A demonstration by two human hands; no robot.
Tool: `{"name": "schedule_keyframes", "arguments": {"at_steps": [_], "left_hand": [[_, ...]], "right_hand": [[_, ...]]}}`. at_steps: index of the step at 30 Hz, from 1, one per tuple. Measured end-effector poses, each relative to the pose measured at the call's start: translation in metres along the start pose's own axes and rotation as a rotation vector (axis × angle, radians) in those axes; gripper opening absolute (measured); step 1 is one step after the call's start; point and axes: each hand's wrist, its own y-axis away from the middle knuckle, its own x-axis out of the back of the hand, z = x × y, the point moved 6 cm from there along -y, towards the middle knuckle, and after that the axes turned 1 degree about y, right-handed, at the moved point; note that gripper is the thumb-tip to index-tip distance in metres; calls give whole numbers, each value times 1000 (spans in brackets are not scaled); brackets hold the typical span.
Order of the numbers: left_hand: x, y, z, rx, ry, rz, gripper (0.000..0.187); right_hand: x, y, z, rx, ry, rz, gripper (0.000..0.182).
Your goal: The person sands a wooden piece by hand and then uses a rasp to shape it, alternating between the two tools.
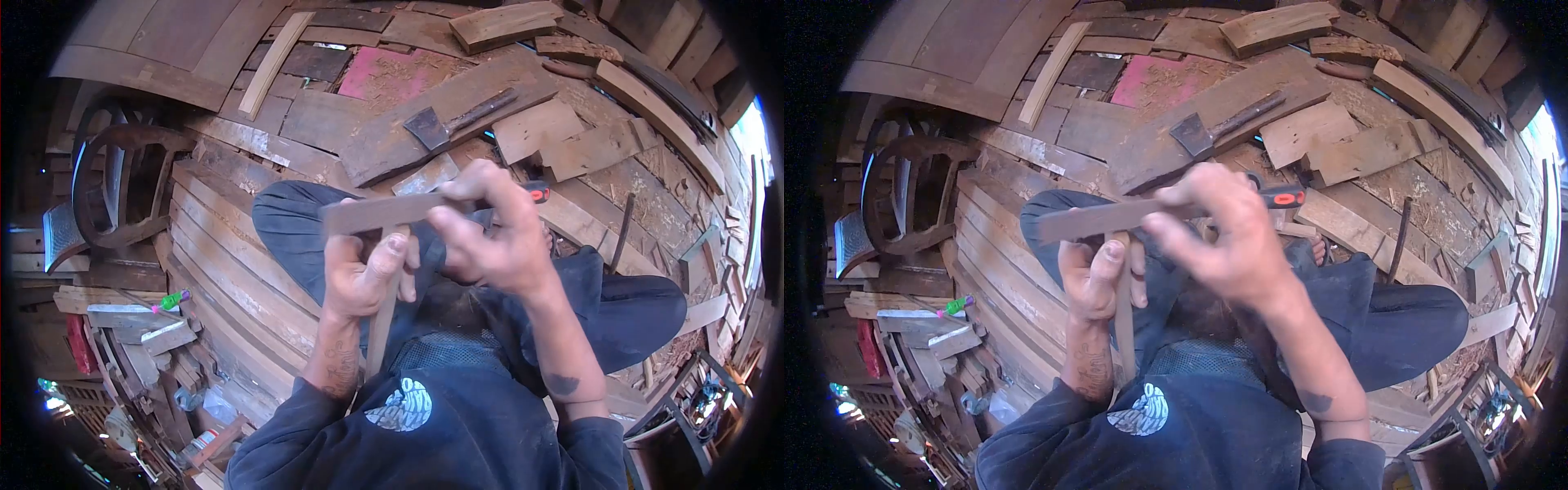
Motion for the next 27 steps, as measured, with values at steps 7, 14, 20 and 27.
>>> {"name": "schedule_keyframes", "arguments": {"at_steps": [7, 14, 20, 27], "left_hand": [[2, -10, 9, -62, -96, -75, 50], [-3, -10, 6, -56, -57, -137, 45], [-6, -8, 9, -44, -48, -82, 43], [-7, -15, 8, -109, -44, -163, 45]], "right_hand": [[96, 73, 137, -543, -16, 325, 16], [98, 68, 144, -497, -50, 354, 14], [88, 69, 144, -543, -52, 325, 15], [92, 71, 142, -550, -27, 351, 16]]}}
